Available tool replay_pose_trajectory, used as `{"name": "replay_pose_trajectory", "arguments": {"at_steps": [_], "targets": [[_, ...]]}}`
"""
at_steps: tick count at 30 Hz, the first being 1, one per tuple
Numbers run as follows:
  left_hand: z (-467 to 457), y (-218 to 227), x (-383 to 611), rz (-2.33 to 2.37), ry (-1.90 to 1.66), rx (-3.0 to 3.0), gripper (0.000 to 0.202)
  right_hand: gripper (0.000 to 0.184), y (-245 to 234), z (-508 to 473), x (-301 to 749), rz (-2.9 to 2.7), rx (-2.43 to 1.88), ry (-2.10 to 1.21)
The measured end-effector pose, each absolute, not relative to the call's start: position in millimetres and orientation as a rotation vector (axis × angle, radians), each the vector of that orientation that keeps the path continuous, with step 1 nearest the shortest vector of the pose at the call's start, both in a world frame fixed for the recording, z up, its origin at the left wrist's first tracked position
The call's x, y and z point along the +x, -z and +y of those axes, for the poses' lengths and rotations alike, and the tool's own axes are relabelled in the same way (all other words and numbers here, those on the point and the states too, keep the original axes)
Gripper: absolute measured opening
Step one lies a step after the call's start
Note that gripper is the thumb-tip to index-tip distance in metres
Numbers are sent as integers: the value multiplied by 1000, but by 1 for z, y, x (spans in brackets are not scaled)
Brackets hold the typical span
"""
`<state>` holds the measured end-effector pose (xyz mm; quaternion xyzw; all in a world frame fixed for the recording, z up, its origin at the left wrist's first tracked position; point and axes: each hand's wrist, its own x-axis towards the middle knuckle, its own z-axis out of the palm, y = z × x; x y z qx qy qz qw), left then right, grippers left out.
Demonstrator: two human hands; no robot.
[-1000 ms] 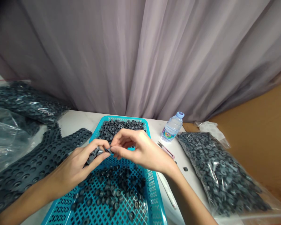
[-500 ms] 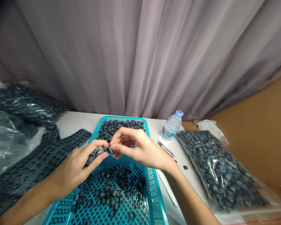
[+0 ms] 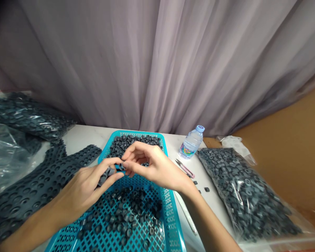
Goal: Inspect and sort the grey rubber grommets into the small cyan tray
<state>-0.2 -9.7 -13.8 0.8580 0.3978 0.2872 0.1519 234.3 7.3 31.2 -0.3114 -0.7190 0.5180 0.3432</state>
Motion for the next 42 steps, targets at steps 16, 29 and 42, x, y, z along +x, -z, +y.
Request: {"name": "replay_pose_trajectory", "arguments": {"at_steps": [16,29,42], "targets": [[-12,4,3,1163,-735,2117,31,25,-40,7,248,-2242,-861,-917],[-12,-8,2,1043,-639,1688,37,20,-37,10,240,-2290,-803,-819],[1,3,2,871,-697,1453,36,17,-38,11,249,-2296,-897,-818]]}}
